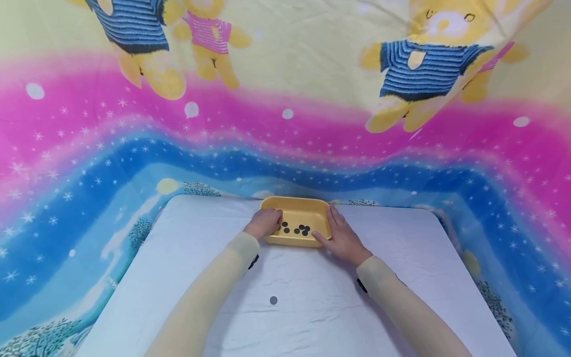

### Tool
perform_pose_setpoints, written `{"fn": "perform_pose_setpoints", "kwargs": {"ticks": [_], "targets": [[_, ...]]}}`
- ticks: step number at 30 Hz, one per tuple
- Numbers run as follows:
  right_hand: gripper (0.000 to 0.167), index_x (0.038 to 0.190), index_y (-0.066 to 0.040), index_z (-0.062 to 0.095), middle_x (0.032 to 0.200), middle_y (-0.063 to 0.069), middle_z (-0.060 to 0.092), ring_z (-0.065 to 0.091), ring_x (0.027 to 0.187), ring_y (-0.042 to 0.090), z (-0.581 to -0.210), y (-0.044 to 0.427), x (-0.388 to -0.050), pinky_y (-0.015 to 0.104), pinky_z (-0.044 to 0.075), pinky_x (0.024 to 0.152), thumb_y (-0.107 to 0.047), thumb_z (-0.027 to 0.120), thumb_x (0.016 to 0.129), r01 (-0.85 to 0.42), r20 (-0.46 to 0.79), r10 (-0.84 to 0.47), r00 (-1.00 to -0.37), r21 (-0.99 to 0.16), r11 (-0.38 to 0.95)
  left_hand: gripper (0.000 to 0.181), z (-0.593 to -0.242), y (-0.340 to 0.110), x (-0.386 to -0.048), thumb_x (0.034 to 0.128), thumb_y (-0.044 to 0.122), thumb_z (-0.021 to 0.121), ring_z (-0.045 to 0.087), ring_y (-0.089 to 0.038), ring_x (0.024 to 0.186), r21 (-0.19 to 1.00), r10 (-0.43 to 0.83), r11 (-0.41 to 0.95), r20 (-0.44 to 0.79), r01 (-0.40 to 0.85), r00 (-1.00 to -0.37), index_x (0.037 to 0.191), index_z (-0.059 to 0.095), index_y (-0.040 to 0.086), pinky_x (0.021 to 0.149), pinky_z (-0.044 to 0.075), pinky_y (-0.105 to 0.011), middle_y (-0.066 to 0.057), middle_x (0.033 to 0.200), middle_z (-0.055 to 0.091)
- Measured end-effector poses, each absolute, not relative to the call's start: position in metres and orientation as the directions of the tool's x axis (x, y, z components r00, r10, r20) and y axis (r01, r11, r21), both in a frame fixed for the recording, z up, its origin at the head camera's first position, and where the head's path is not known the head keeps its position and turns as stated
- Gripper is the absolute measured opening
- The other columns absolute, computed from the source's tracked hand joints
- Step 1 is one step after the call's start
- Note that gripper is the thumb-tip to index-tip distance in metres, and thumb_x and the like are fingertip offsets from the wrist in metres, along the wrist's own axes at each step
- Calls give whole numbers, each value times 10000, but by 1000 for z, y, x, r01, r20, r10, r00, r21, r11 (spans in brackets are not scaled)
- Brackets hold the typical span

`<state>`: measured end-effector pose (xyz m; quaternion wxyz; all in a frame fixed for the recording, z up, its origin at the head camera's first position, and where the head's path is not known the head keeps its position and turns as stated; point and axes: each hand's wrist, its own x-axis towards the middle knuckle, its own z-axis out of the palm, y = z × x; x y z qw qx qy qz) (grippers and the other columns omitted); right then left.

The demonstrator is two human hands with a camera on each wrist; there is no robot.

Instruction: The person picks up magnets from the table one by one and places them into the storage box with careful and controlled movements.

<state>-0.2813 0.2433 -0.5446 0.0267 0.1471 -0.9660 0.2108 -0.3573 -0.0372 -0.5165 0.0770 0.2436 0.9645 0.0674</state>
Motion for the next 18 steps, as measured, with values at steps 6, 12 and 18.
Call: {"fn": "perform_pose_setpoints", "kwargs": {"ticks": [6,12,18], "targets": [[1103,1715,-31,17,1798,102,-90,36,1662,344,-542,242,-281,539,139,1339,-776,448,1026,-300,120,-275,-954,-406,863,152,-518,-37,-359,1078,134,646,561,-175,767,171,486,868,-101,466,-868,927,630,146,740,508,-320,0,830,615],[1108,1711,-11,31,1798,116,-79,50,1659,360,-542,241,-281,553,154,1334,-760,477,1026,-296,118,-271,-955,-410,863,123,-516,-37,-358,1080,126,636,570,-174,790,197,493,861,-93,469,-865,958,642,142,763,527,-328,-3,862,627],[1102,1711,-14,24,1795,106,-94,38,1661,347,-542,241,-281,535,142,1339,-766,455,1030,-286,106,-266,-958,-403,870,39,-508,-37,-353,1076,140,649,605,-169,874,242,510,843,-73,480,-857,1085,687,139,815,560,-342,2,970,671]]}}
